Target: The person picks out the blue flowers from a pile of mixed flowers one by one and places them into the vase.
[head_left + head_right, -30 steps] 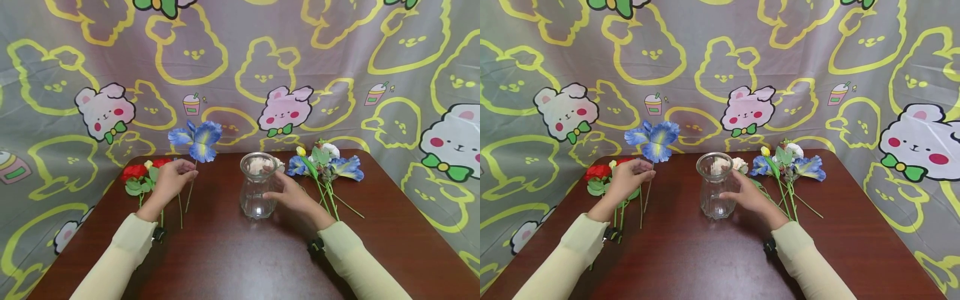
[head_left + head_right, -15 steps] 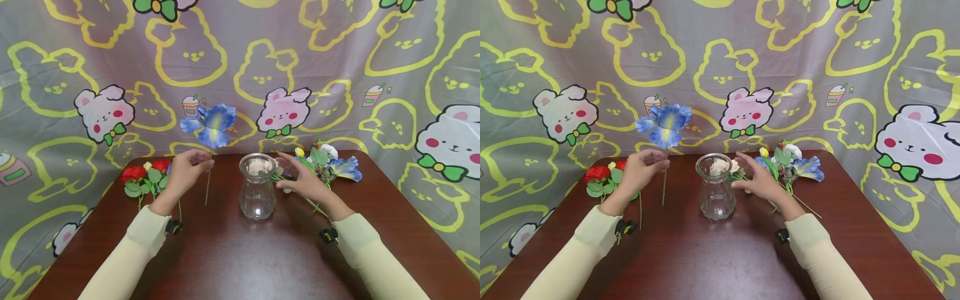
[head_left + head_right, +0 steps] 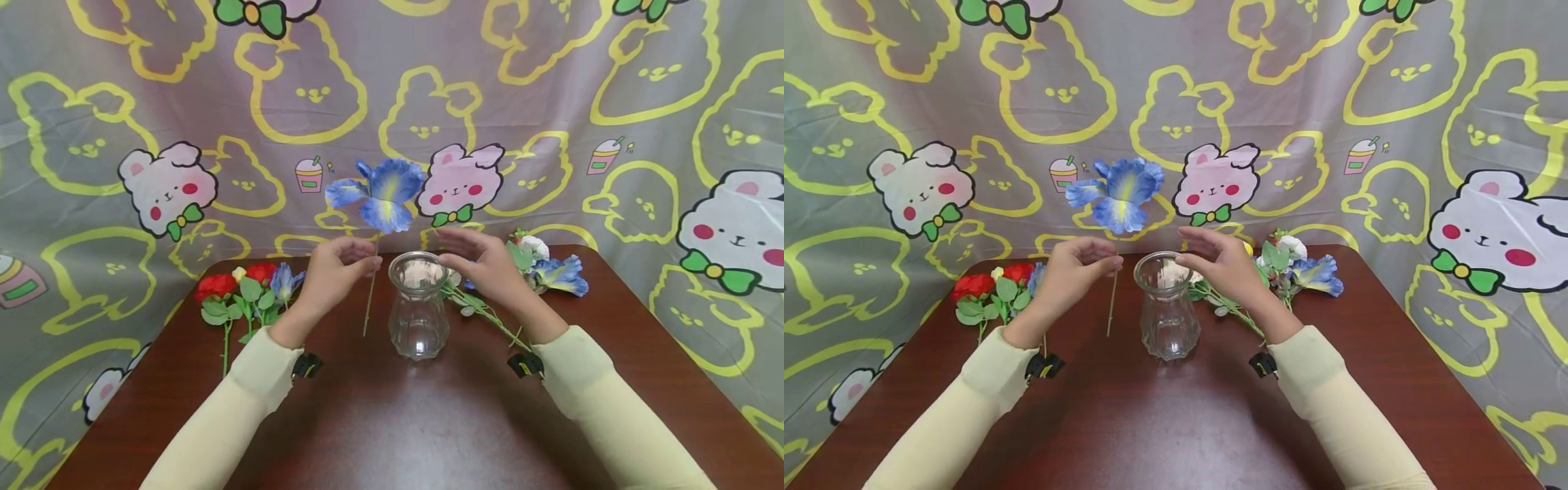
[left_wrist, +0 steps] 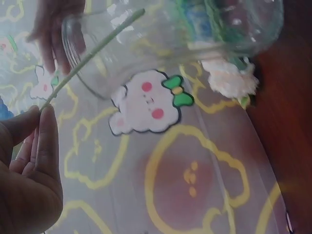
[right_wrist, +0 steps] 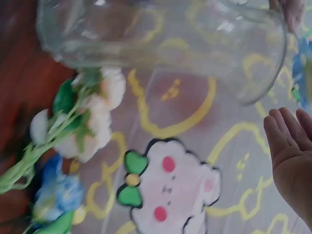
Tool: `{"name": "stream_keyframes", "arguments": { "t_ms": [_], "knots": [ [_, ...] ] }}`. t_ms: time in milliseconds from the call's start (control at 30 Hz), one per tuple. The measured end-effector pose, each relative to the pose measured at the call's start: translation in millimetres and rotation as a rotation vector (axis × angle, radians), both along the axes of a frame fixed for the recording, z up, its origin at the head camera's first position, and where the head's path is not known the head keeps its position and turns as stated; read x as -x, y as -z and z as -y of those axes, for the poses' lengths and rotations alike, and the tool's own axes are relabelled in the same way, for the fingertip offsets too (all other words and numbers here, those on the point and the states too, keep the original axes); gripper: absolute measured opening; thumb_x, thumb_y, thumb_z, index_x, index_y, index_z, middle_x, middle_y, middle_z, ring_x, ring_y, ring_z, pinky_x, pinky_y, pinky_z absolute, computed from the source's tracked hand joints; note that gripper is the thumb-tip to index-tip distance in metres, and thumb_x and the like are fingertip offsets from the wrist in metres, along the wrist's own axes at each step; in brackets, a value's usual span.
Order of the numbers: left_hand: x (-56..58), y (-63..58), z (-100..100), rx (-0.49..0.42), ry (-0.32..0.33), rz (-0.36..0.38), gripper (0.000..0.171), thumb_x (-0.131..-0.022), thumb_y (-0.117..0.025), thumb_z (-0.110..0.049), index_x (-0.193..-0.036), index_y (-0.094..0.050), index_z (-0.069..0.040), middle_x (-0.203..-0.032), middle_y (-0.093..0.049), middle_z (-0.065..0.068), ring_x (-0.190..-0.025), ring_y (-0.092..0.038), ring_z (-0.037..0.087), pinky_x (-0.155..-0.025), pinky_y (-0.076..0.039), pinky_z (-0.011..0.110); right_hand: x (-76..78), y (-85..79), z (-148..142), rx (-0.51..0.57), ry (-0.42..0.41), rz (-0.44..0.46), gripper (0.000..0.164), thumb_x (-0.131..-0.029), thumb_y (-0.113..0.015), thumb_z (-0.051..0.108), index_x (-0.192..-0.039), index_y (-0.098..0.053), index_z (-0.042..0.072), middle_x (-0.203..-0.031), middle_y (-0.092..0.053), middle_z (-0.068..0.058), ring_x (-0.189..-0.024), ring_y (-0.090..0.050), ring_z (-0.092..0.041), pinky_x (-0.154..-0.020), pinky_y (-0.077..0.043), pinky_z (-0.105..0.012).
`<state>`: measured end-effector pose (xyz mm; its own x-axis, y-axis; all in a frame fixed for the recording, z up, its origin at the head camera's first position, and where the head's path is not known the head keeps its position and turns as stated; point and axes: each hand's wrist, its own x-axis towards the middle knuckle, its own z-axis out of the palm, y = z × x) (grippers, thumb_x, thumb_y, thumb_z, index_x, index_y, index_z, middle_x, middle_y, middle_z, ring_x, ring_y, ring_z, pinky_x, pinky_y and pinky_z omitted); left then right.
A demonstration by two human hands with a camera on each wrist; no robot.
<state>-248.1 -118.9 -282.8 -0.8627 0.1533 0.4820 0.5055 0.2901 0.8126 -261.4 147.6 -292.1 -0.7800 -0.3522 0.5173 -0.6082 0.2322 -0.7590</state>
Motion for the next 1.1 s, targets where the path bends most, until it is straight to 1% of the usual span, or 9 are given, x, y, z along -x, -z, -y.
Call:
{"name": "stream_keyframes", "arguments": {
  "t_ms": [100, 200, 300, 367, 533, 600, 700, 967, 1100],
  "knots": [
    [-1.4, -0.3, -9, 0.011, 0.025, -0.015, 0.015, -0.084, -0.075, -0.004, -0.095, -0.07, 0.005, -0.084, -0.072, 0.013, -0.069, -0.069, 0.021, -0.065, -0.057, 0.035, -1.8, -8.4, 11, 0.026, -0.011, 0.023, 0.039, -0.093, -0.068, 0.012, -0.13, -0.06, 0.002, -0.125, -0.063, -0.013, -0.109, -0.064, -0.021, -0.089, -0.051, -0.029],
    [-2.8, -0.5, -17, 0.019, 0.052, -0.024, 0.016, -0.084, -0.076, -0.006, -0.095, -0.07, 0.004, -0.083, -0.071, 0.01, -0.068, -0.068, 0.021, -0.064, -0.057, 0.034, -1.1, -16.0, 20, 0.016, 0.022, 0.002, 0.027, -0.092, -0.069, 0.014, -0.114, -0.068, -0.001, -0.098, -0.071, -0.014, -0.085, -0.069, -0.02, -0.073, -0.054, -0.026],
    [-4.3, -0.6, -25, 0.02, 0.08, -0.025, 0.016, -0.085, -0.075, -0.006, -0.096, -0.07, 0.005, -0.083, -0.071, 0.008, -0.068, -0.068, 0.02, -0.065, -0.057, 0.037, -0.7, -21.2, 26, -0.003, 0.082, 0.01, 0.022, -0.091, -0.071, 0.02, -0.091, -0.07, -0.002, -0.068, -0.064, -0.006, -0.06, -0.058, -0.016, -0.056, -0.046, -0.025],
    [-5.5, -1.1, -29, 0.022, 0.09, -0.028, 0.016, -0.085, -0.075, -0.005, -0.095, -0.07, 0.005, -0.082, -0.071, 0.007, -0.068, -0.068, 0.018, -0.064, -0.057, 0.038, -0.8, -23.4, 28, -0.007, 0.113, 0.043, 0.027, -0.09, -0.072, 0.025, -0.082, -0.069, -0.001, -0.06, -0.058, -0.006, -0.054, -0.047, -0.016, -0.052, -0.04, -0.027],
    [-6.6, -2.0, -37, 0.016, 0.11, -0.035, 0.015, -0.084, -0.075, -0.003, -0.094, -0.07, 0.006, -0.083, -0.071, 0.009, -0.069, -0.068, 0.018, -0.063, -0.057, 0.034, -1.0, -26.7, 33, 0.061, 0.124, 0.162, 0.027, -0.086, -0.075, 0.027, -0.095, -0.075, 0.001, -0.083, -0.072, -0.011, -0.073, -0.059, -0.013, -0.068, -0.051, -0.031],
    [-6.6, -1.9, -39, 0.009, 0.117, -0.031, 0.015, -0.084, -0.075, -0.003, -0.094, -0.07, 0.006, -0.084, -0.071, 0.011, -0.069, -0.069, 0.019, -0.063, -0.057, 0.032, -1.2, -27.8, 33, 0.093, 0.116, 0.18, 0.027, -0.086, -0.075, 0.024, -0.102, -0.074, 0.001, -0.092, -0.073, -0.01, -0.086, -0.064, -0.015, -0.077, -0.052, -0.033],
    [-6.3, -0.9, -41, 0.009, 0.123, -0.028, 0.015, -0.083, -0.075, -0.003, -0.095, -0.07, 0.006, -0.084, -0.071, 0.012, -0.07, -0.069, 0.02, -0.063, -0.056, 0.031, -2.3, -28.4, 34, 0.151, 0.111, 0.221, 0.028, -0.086, -0.075, 0.016, -0.108, -0.072, 0.0, -0.098, -0.073, -0.01, -0.093, -0.065, -0.018, -0.082, -0.052, -0.034],
    [-6.5, 0.6, -45, 0.029, 0.129, -0.037, 0.013, -0.084, -0.076, -0.005, -0.093, -0.071, 0.003, -0.082, -0.071, 0.008, -0.068, -0.069, 0.016, -0.062, -0.057, 0.031, -3.2, -28.6, 37, 0.386, -0.021, 0.385, 0.032, -0.09, -0.065, -0.003, -0.12, -0.06, -0.012, -0.106, -0.068, -0.023, -0.095, -0.069, -0.028, -0.089, -0.051, -0.048],
    [-6.2, 1.0, -46, 0.038, 0.125, -0.041, 0.011, -0.084, -0.076, -0.005, -0.091, -0.071, 0.002, -0.08, -0.071, 0.006, -0.067, -0.068, 0.015, -0.061, -0.057, 0.031, -2.8, -28.1, 38, 0.442, -0.031, 0.419, 0.031, -0.09, -0.064, -0.005, -0.12, -0.06, -0.012, -0.102, -0.069, -0.024, -0.092, -0.069, -0.028, -0.087, -0.052, -0.047]
  ]
}}
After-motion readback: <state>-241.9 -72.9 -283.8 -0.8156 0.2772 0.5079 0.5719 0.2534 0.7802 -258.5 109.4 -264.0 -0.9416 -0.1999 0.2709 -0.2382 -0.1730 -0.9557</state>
